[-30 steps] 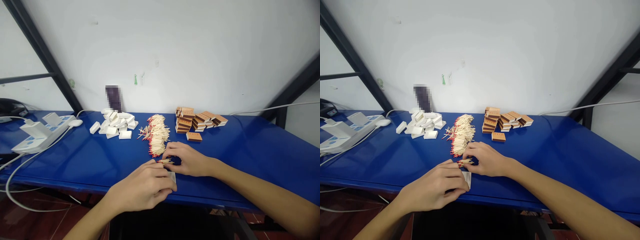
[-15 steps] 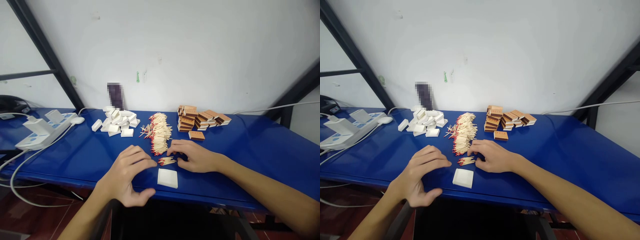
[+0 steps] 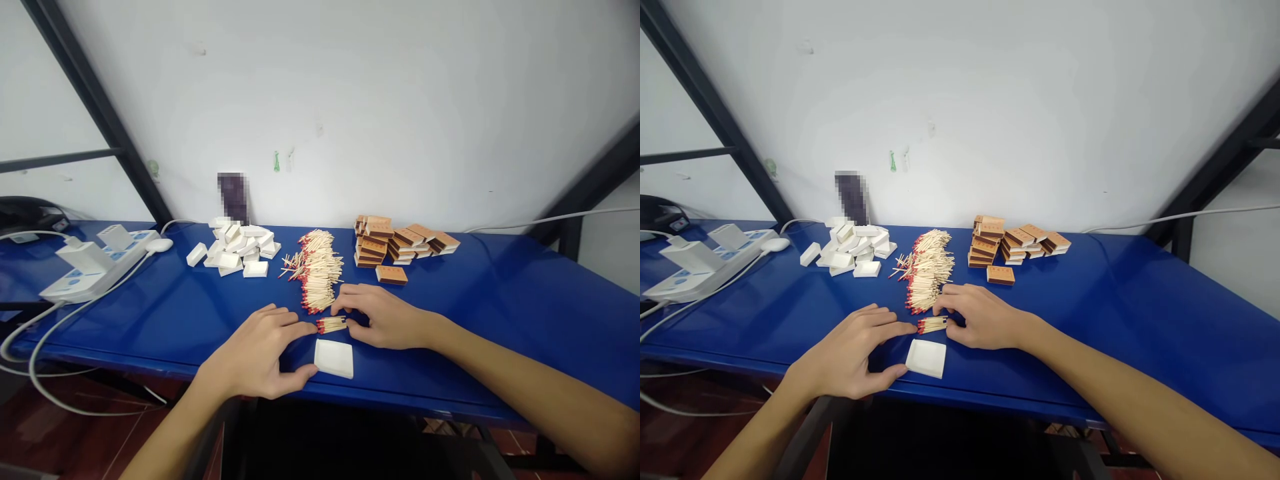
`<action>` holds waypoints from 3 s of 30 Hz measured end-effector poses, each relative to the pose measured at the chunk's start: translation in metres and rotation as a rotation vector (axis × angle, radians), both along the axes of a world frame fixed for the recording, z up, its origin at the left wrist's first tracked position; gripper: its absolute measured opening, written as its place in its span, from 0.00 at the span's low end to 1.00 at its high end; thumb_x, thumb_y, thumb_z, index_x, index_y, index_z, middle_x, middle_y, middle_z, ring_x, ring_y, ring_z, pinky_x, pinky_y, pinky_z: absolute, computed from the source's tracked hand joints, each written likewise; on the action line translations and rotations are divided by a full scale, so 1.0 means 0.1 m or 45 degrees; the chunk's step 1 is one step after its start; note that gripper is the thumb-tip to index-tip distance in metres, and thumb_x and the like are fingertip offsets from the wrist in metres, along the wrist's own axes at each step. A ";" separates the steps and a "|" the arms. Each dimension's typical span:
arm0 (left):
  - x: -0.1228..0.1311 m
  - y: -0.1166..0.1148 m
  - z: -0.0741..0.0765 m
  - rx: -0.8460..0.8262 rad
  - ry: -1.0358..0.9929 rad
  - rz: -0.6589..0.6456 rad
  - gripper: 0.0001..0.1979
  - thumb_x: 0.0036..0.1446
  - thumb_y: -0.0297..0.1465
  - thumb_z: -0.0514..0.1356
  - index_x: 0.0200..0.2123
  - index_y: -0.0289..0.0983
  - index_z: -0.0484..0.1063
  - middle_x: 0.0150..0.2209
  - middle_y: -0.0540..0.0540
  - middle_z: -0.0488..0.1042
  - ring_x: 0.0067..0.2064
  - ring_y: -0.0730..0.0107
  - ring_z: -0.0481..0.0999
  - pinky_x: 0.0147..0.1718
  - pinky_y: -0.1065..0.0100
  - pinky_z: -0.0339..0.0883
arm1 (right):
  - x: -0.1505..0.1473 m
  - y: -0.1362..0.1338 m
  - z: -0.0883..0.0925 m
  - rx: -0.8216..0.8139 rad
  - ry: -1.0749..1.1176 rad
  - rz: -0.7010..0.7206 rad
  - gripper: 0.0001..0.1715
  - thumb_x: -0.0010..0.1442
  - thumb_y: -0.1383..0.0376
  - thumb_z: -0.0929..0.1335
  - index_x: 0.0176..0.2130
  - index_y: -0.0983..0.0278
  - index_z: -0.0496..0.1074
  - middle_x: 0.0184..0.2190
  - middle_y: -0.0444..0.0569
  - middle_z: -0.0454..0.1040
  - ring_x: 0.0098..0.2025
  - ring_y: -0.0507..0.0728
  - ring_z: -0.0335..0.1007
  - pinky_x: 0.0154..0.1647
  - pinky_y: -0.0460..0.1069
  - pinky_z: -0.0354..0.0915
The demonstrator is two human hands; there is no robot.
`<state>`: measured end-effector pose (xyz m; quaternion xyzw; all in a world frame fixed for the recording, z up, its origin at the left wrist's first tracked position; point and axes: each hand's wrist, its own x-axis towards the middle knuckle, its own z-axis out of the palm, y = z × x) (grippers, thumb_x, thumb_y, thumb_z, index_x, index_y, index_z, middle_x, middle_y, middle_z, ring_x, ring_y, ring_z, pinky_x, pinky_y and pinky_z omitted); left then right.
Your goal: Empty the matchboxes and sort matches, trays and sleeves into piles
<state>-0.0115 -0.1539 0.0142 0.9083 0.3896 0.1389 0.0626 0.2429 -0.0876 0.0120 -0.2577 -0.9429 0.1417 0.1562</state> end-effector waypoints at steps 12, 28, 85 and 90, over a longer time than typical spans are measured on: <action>0.00 0.00 0.01 -0.014 -0.032 0.024 0.21 0.55 0.41 0.63 0.50 0.39 0.73 0.39 0.44 0.77 0.42 0.55 0.77 0.51 0.52 0.65 | 0.01 0.04 -0.05 -0.014 0.060 0.004 0.15 0.59 0.75 0.62 0.42 0.64 0.73 0.34 0.47 0.69 0.33 0.53 0.63 0.33 0.47 0.59; 0.00 0.00 0.00 -0.029 0.012 0.041 0.24 0.56 0.42 0.62 0.54 0.39 0.72 0.42 0.42 0.77 0.45 0.52 0.77 0.51 0.50 0.66 | -0.02 0.03 -0.05 0.011 0.046 -0.031 0.12 0.61 0.72 0.64 0.43 0.64 0.74 0.34 0.47 0.70 0.32 0.52 0.65 0.33 0.47 0.60; -0.01 0.01 0.02 -0.070 -0.030 0.016 0.19 0.57 0.41 0.62 0.49 0.40 0.71 0.40 0.46 0.76 0.44 0.56 0.75 0.50 0.55 0.64 | -0.10 -0.02 0.00 -0.384 0.268 -0.123 0.04 0.58 0.64 0.72 0.33 0.63 0.79 0.31 0.46 0.78 0.33 0.52 0.70 0.33 0.47 0.62; 0.01 0.02 0.03 -0.105 -0.059 -0.029 0.18 0.56 0.40 0.63 0.49 0.41 0.72 0.36 0.48 0.74 0.39 0.61 0.74 0.44 0.60 0.64 | -0.09 -0.03 0.01 -0.342 0.298 -0.082 0.03 0.58 0.67 0.71 0.32 0.63 0.78 0.31 0.46 0.79 0.33 0.53 0.72 0.35 0.47 0.64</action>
